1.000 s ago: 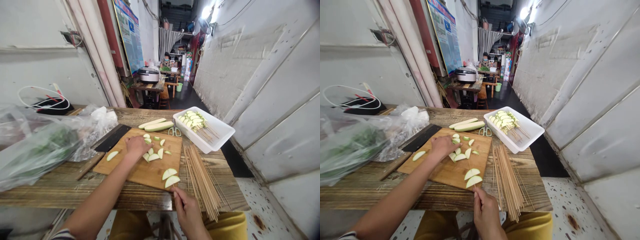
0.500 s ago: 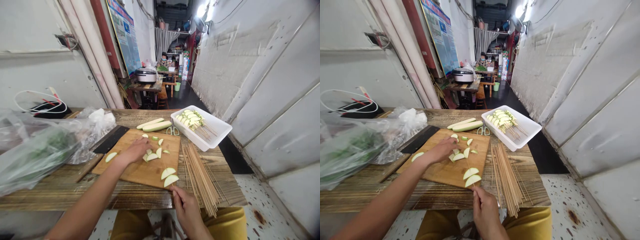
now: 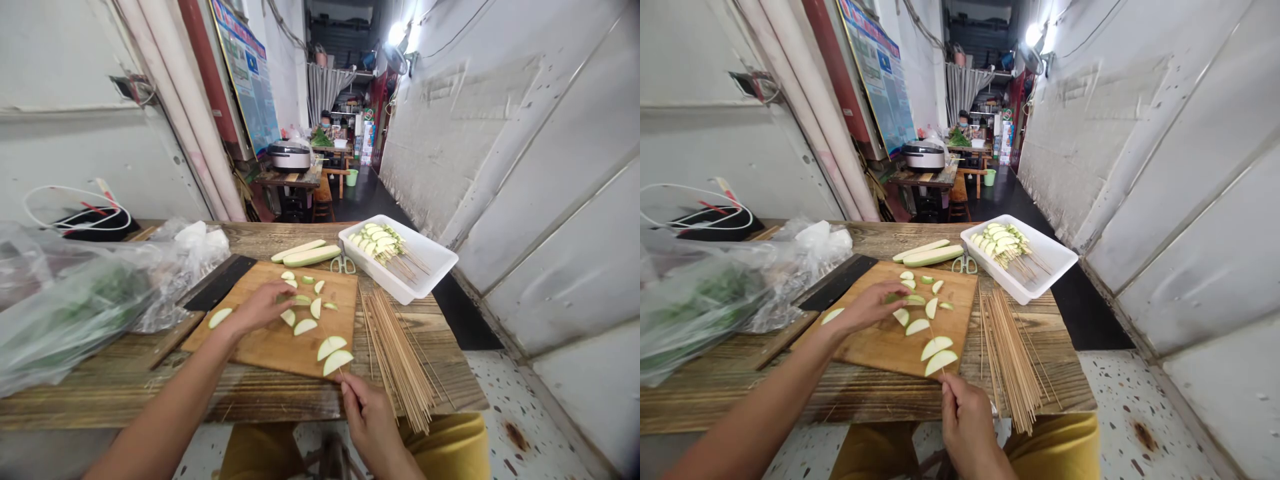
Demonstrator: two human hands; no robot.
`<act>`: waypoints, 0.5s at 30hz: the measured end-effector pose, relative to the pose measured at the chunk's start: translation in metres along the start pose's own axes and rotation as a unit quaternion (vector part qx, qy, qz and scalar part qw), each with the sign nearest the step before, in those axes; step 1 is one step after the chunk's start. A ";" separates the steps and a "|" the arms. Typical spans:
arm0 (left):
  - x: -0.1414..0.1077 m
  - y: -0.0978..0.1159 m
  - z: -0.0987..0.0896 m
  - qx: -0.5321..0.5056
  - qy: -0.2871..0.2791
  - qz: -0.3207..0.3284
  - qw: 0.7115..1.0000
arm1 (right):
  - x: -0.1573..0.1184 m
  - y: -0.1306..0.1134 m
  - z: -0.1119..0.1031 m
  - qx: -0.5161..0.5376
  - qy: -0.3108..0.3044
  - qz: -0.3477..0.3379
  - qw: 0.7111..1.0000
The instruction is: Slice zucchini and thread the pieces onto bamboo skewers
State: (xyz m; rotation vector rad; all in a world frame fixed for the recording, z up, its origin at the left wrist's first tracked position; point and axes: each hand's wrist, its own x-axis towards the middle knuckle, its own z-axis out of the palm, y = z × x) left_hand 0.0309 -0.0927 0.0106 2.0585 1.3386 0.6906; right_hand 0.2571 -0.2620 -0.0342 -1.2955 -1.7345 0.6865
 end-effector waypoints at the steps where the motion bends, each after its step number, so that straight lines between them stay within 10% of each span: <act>1: -0.005 0.003 0.003 -0.106 0.020 -0.022 0.994 | 0.001 -0.002 0.000 0.002 0.001 -0.006 1.000; 7: -0.036 0.030 0.023 -0.535 0.052 -0.207 0.817 | 0.006 -0.011 0.005 0.010 0.006 -0.048 0.999; 15: -0.040 0.035 0.027 -0.589 0.073 -0.278 0.756 | 0.002 -0.010 0.008 0.001 -0.001 -0.053 0.999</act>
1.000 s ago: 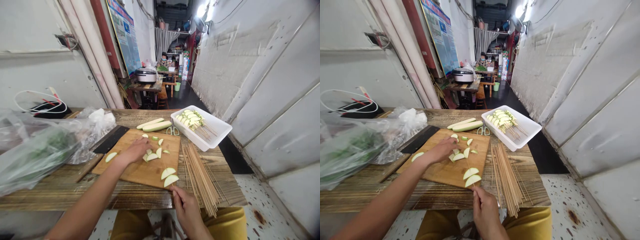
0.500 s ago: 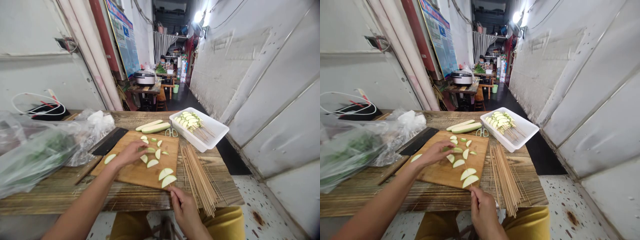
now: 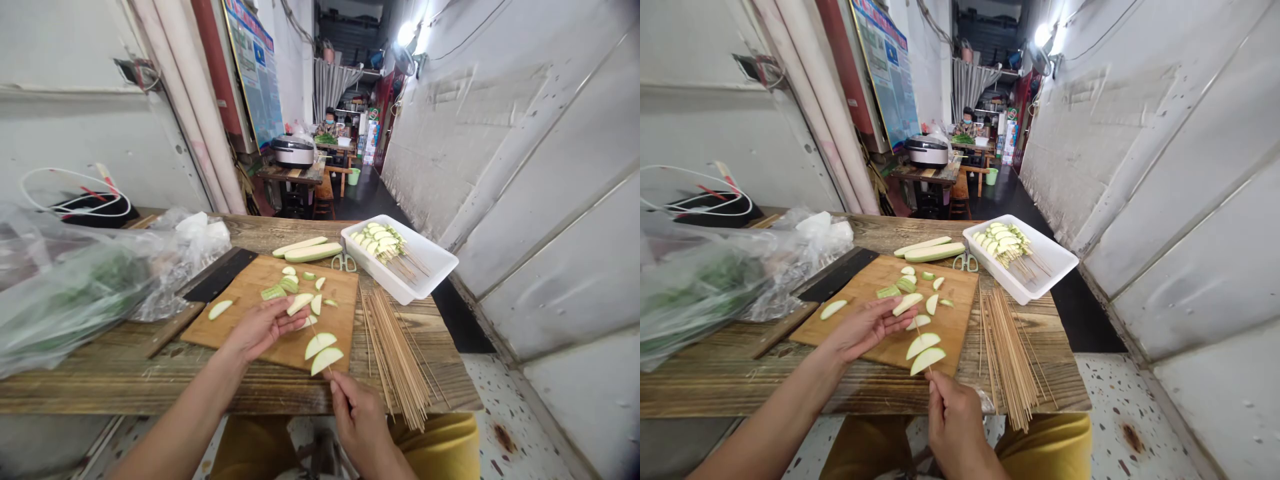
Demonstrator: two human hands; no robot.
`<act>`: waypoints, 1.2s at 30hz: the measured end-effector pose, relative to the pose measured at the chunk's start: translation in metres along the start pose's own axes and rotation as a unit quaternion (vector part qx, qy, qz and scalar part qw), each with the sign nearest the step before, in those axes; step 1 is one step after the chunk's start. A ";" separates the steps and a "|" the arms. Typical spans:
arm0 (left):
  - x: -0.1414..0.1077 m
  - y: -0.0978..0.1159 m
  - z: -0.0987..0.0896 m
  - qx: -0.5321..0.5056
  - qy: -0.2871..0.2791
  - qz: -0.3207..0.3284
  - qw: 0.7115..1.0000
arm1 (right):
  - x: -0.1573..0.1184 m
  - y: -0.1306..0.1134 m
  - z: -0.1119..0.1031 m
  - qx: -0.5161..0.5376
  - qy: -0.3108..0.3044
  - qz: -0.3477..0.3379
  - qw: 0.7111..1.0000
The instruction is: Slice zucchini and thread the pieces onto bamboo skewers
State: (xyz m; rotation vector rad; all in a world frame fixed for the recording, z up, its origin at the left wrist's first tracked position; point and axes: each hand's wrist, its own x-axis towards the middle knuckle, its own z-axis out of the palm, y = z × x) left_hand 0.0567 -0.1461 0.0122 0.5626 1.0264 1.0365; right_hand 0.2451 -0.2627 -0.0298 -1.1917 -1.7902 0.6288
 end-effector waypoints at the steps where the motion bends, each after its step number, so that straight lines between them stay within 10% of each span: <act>1: 0.000 0.000 0.000 0.000 0.001 0.002 1.000 | 0.000 0.000 0.000 0.001 -0.001 0.001 1.000; 36: -0.001 -0.015 0.019 -0.011 0.021 0.043 0.999 | 0.001 -0.003 0.007 -0.010 -0.023 0.033 0.999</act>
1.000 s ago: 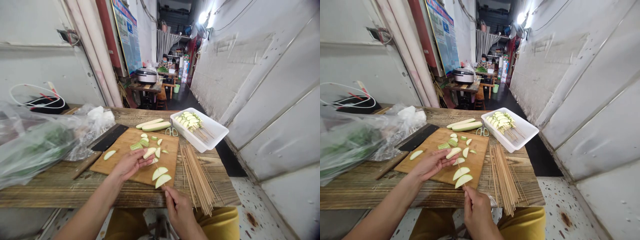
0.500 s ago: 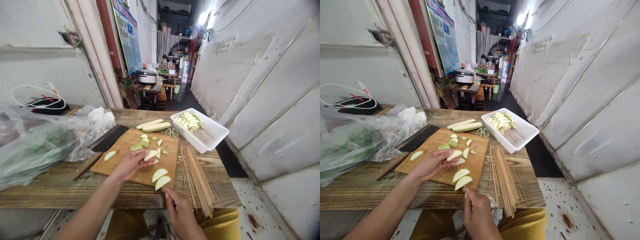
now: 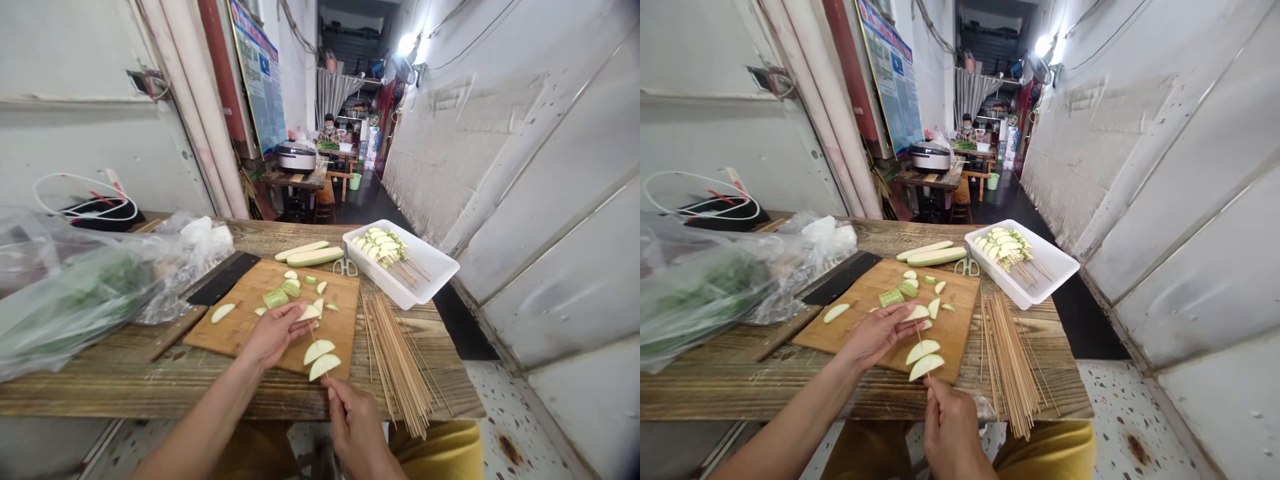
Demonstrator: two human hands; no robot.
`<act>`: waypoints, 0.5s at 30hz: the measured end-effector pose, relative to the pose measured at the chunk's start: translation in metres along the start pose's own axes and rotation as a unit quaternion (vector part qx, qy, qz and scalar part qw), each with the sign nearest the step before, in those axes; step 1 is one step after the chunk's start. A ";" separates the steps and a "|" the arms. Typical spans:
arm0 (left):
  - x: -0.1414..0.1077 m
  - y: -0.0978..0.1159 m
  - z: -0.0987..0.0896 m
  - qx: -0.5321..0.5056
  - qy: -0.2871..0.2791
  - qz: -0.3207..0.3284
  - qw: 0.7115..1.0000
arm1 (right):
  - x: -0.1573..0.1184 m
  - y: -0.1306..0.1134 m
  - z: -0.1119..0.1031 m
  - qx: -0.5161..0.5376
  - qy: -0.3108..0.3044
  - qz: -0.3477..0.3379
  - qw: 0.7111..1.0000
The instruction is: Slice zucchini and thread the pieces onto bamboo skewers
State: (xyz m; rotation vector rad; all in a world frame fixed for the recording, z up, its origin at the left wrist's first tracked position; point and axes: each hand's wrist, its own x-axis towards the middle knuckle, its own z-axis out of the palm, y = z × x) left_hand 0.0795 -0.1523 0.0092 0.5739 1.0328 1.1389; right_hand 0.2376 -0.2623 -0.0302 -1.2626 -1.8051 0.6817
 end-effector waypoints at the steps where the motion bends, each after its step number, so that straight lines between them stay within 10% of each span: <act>1: 0.000 -0.001 0.001 -0.011 0.002 0.002 1.000 | 0.001 -0.001 0.000 0.003 0.003 -0.001 1.000; 15: 0.002 -0.011 0.007 -0.074 0.070 -0.004 0.995 | 0.006 -0.004 0.003 -0.036 0.000 -0.006 0.999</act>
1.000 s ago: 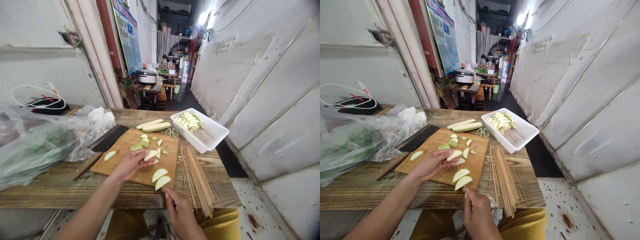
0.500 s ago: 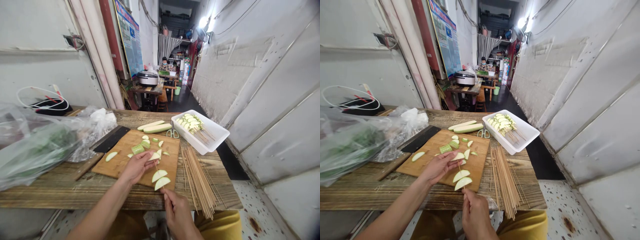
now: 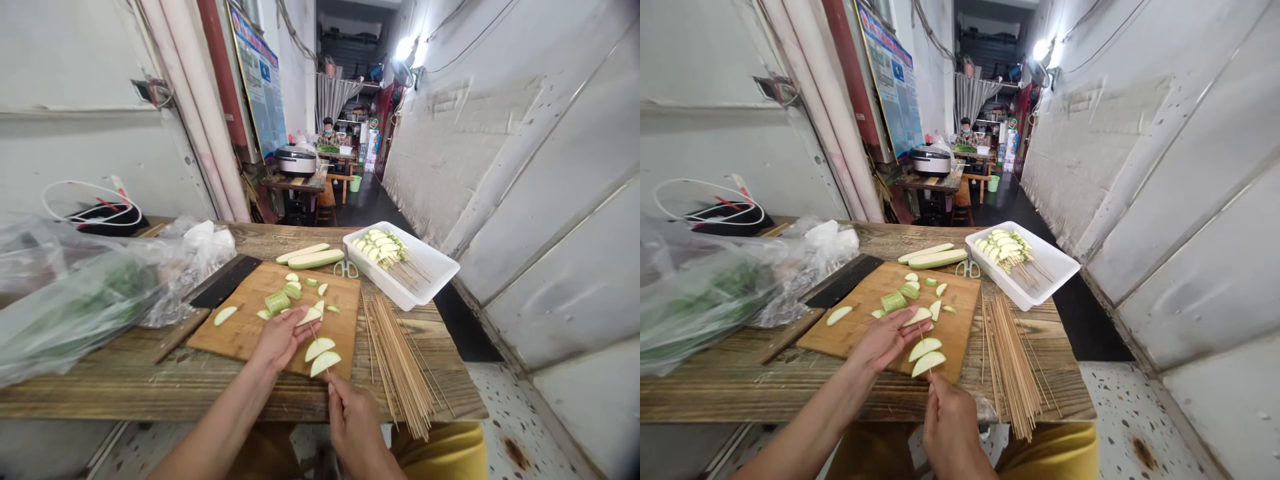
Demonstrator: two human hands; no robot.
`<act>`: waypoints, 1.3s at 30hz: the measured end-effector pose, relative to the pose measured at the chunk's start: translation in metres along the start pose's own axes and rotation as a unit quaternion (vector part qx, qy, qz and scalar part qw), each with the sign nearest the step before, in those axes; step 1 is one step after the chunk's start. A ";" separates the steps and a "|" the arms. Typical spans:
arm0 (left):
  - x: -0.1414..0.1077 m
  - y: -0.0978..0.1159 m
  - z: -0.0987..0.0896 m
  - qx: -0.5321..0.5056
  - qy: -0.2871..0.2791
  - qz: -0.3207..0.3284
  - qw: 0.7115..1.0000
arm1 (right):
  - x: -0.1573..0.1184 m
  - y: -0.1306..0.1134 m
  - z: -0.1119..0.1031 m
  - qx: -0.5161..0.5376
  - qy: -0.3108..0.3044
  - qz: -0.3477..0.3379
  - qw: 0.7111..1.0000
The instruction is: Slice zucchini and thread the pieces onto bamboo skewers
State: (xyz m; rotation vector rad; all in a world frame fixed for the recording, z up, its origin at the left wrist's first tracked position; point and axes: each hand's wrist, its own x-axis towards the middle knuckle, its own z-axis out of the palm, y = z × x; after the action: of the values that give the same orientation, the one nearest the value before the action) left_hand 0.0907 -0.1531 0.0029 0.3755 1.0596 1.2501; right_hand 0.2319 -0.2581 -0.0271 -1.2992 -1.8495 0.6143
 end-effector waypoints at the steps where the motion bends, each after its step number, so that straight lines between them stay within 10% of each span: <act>1: 0.000 0.000 0.000 -0.002 0.002 -0.003 1.000 | 0.000 0.001 0.001 -0.007 0.003 -0.003 1.000; 39: -0.007 -0.003 -0.001 -0.022 0.013 -0.007 1.000 | -0.004 0.004 0.010 -0.045 0.013 -0.026 0.999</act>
State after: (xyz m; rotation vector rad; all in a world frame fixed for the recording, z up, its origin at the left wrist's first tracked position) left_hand 0.0918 -0.1603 0.0030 0.3191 1.0527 1.2667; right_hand 0.2267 -0.2601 -0.0368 -1.3054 -1.9022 0.4886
